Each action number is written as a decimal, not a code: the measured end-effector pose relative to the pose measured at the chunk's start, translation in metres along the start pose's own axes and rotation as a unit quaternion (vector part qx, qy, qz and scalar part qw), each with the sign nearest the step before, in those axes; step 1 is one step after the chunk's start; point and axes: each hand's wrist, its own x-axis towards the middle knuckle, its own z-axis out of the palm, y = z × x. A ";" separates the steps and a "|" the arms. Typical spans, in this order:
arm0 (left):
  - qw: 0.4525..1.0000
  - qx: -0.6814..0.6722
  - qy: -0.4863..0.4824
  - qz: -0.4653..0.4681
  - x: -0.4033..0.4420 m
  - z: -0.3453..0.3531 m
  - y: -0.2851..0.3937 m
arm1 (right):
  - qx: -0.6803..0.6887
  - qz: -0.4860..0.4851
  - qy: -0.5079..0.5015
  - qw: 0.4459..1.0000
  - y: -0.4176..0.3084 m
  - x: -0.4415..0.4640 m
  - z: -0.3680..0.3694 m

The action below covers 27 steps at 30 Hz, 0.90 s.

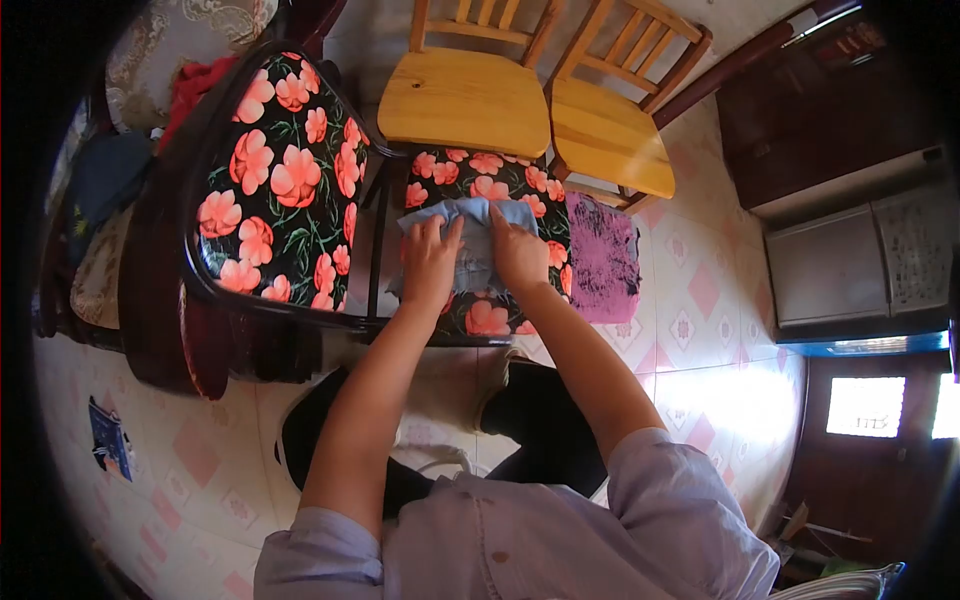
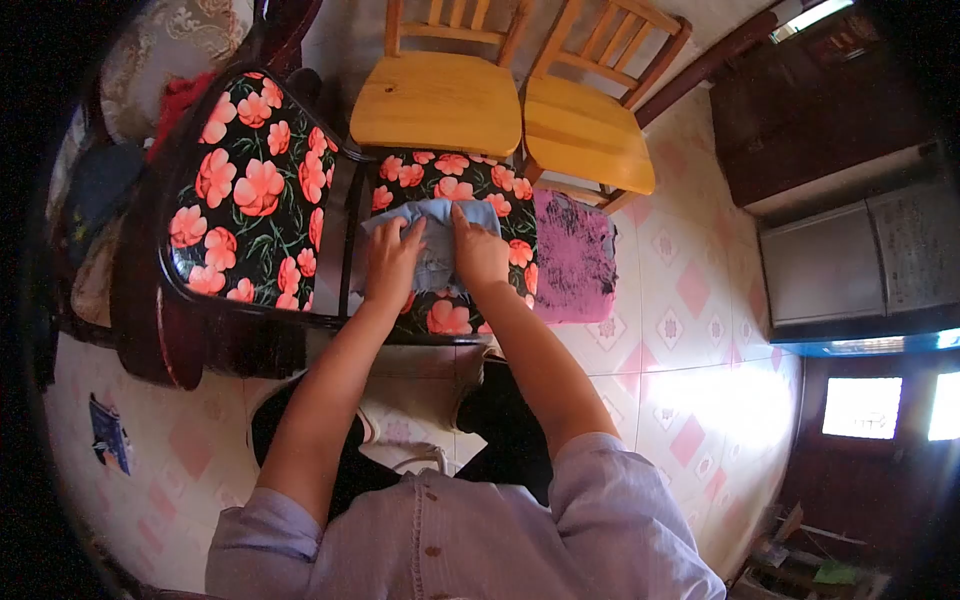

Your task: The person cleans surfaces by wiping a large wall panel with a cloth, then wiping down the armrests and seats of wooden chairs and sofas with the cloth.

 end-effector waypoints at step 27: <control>0.988 -0.067 -0.053 0.133 0.060 0.070 0.056 | -0.041 0.144 -0.064 0.987 0.092 -0.009 -0.008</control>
